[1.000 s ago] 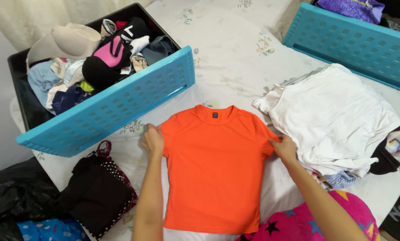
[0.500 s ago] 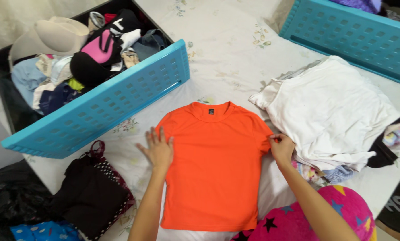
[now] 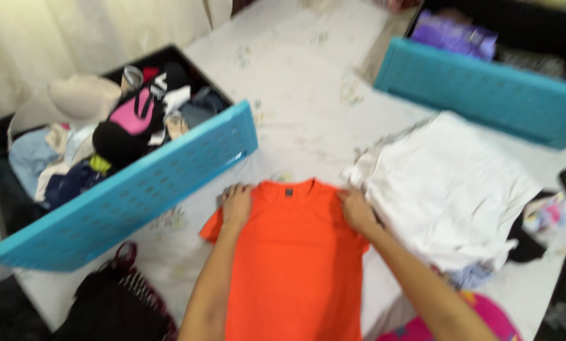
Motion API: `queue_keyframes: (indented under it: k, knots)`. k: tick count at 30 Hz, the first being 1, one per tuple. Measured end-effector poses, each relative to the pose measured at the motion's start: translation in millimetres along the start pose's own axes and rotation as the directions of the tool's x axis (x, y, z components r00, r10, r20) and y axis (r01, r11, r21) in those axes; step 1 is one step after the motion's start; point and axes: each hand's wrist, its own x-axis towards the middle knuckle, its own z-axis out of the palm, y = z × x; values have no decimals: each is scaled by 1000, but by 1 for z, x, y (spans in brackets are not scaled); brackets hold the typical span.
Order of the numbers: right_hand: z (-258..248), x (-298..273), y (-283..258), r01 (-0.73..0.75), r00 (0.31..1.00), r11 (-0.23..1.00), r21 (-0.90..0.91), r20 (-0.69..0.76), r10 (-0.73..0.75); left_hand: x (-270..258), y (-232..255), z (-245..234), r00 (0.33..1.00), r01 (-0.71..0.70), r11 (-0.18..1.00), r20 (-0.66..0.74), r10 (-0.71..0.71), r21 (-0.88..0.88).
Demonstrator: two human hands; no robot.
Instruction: The person sits on a bed and folds several garments one by one, including a maroon plaid bag, a black polka-dot top, a black tank top, and an orange t-shirt. Each item is smoothed, folded into a compact rectangle, and placed on a growing pile.
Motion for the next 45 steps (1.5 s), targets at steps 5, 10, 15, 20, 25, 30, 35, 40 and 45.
queue_keyframes:
  k: [5, 10, 15, 20, 25, 30, 35, 40, 45]
  knots:
    - [32, 21, 36, -101, 991, 992, 70, 94, 94, 33, -20, -2, 989, 145, 987, 31, -144, -64]
    - [30, 35, 46, -3, 1000, 982, 188, 8, 1, 56, -22, 8, 980, 167, 973, -139, -145, 157]
    - [-11, 23, 13, 8, 988, 1000, -19, 151, -5, 31, 16, 2, 936, 259, 965, -235, -262, -44]
    - [-34, -24, -47, 307, 949, 920, -243, 152, -276, -58, 100, -4, 990, 86, 996, -111, -83, 21]
    - [-41, -63, -65, 62, 945, 991, -122, 327, -19, -107, 90, -10, 976, 109, 988, -178, -127, -109]
    - [-37, -78, -90, 69, 970, 926, -371, 242, 25, -141, 62, -34, 968, 239, 962, -108, -226, 129]
    - [-29, -153, -160, 196, 947, 980, 15, 256, -193, -210, 113, -40, 996, 61, 996, 72, -57, -67]
    - [-33, -178, -145, 104, 966, 982, -158, 249, -62, -250, 81, -46, 967, 214, 973, -126, -224, -85]
    - [-46, -234, -125, -201, 951, 967, -154, 205, 230, -282, 72, -55, 932, 350, 937, -109, -346, 13]
